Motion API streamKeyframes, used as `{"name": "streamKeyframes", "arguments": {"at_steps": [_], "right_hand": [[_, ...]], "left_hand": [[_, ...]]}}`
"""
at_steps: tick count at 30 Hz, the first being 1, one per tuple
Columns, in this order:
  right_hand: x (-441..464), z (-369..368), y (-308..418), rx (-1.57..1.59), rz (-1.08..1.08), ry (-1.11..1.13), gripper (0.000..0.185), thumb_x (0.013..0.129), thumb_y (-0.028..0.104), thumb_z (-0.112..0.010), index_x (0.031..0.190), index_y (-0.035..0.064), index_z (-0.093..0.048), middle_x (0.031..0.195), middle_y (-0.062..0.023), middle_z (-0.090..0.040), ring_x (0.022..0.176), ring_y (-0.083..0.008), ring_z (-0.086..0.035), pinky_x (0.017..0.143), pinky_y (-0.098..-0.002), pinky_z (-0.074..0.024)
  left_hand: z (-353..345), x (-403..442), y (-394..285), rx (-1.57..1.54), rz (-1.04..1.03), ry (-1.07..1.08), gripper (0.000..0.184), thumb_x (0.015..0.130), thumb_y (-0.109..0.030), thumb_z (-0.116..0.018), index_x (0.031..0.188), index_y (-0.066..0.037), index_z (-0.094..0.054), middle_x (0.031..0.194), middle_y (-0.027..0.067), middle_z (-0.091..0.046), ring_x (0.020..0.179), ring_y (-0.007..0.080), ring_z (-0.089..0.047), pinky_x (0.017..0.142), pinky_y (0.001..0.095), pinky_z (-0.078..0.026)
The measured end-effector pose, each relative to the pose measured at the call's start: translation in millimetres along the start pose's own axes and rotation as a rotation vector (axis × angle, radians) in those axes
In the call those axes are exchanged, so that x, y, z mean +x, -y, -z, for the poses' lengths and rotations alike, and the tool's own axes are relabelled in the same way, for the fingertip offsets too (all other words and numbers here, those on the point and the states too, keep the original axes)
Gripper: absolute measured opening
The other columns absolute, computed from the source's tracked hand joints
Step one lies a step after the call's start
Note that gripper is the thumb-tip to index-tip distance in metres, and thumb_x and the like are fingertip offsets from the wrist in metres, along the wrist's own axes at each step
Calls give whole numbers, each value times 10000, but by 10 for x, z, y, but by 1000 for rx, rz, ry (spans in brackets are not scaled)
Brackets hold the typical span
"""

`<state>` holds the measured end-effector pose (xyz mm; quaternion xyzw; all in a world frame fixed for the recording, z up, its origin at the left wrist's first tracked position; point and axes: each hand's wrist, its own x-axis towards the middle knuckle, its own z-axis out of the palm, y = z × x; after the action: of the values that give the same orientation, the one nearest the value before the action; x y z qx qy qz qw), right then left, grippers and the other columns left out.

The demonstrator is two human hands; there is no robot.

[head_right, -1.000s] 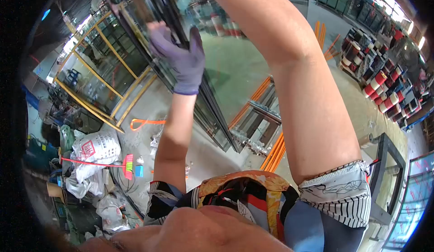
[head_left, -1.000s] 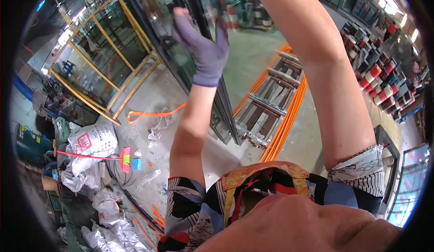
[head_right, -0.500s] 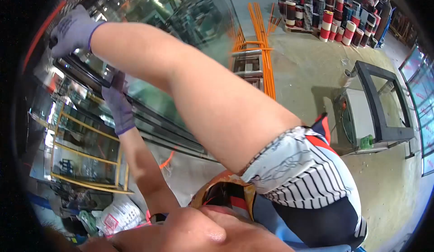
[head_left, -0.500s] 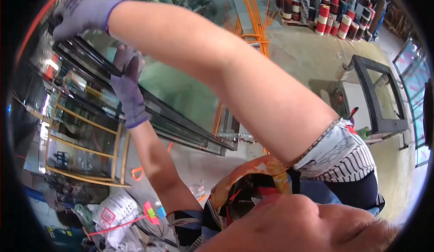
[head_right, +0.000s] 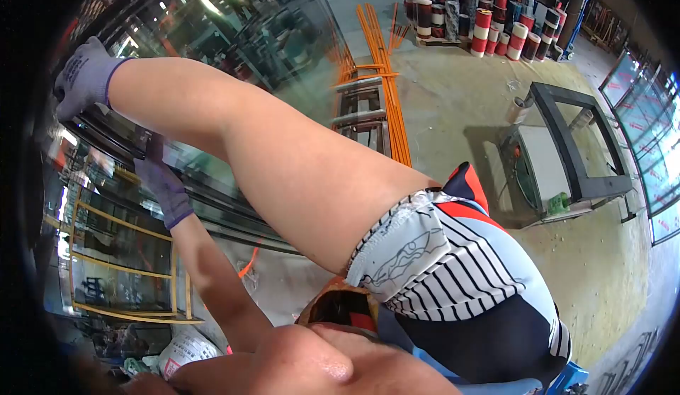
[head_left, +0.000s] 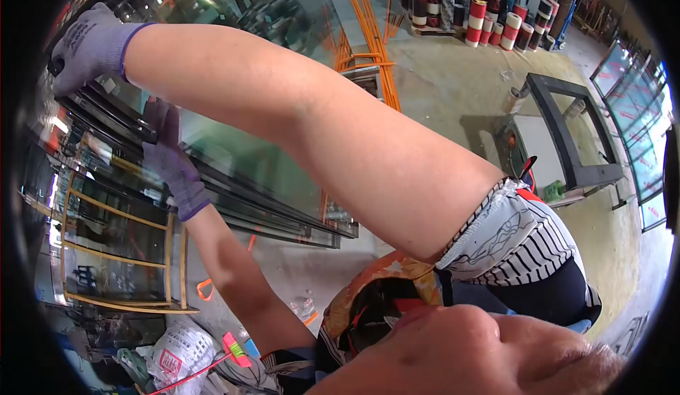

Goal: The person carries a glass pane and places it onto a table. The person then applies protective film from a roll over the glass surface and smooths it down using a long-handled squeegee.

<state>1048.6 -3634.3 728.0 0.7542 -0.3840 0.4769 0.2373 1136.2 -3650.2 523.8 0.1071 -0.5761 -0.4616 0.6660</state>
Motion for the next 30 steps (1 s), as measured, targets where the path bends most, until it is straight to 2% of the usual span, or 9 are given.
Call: {"name": "streamKeyframes", "arguments": {"at_steps": [3,7,12,14,16,19,20,23,30], "right_hand": [[42,-78,15,16,-7,22,516,695,566,-458,1045,223,-619,969,-35,-625,953,-205,-551,842,-374,-314],[83,-99,-7,49,4,44,546,691,602,-450,1055,231,-617,983,-40,-621,957,-218,-548,861,-397,-308],[106,-172,-70,8,57,-136,610,692,645,-430,1108,229,-590,1088,-54,-581,1030,-242,-508,888,-415,-298],[137,-52,-11,-43,94,-301,398,737,465,-454,902,142,-616,910,-109,-606,871,-266,-551,744,-402,-386],[44,27,69,-71,106,-380,324,759,376,-466,799,98,-628,821,-136,-618,791,-279,-573,672,-396,-430],[-202,289,240,129,1,-76,300,756,351,-472,823,103,-627,831,-127,-619,797,-282,-570,675,-397,-428],[-169,251,234,130,-4,-75,300,756,351,-472,823,103,-627,831,-127,-619,797,-282,-570,675,-397,-428],[-137,205,244,97,10,-113,301,752,364,-486,825,107,-625,824,-118,-619,799,-283,-569,675,-399,-427],[-150,189,255,99,14,-110,311,742,390,-509,818,112,-624,812,-115,-618,792,-287,-570,675,-403,-426]], "left_hand": [[-359,-201,-292,367,14,-108,415,798,-5,-547,1193,53,-435,1132,147,-527,1055,220,-502,915,357,-420],[-249,-154,-212,151,3,-101,413,798,-30,-566,1184,46,-441,1107,146,-542,1011,227,-528,894,353,-436],[-329,-194,-219,326,-71,-141,393,802,-73,-582,1168,22,-472,1094,131,-557,960,213,-552,827,326,-452],[-250,-153,-169,389,-72,-195,385,800,-94,-589,1156,14,-489,1089,119,-565,945,202,-555,803,318,-451],[-275,-173,-159,423,-64,-219,381,799,-105,-593,1150,10,-497,1087,112,-569,938,196,-557,790,314,-451],[-320,-197,-225,604,-43,-246,322,840,-142,-510,1107,37,-496,1059,94,-549,937,179,-496,841,318,-377],[-263,-160,-213,606,-39,-244,322,840,-142,-510,1107,37,-496,1059,94,-549,937,179,-496,841,318,-377],[-97,-87,-164,669,-45,-242,451,769,-221,-634,1144,-5,-507,1084,118,-580,948,206,-561,833,312,-426],[-227,-166,-260,784,-9,-269,484,776,-303,-616,1152,-18,-506,1120,119,-568,989,225,-558,858,337,-410]]}}
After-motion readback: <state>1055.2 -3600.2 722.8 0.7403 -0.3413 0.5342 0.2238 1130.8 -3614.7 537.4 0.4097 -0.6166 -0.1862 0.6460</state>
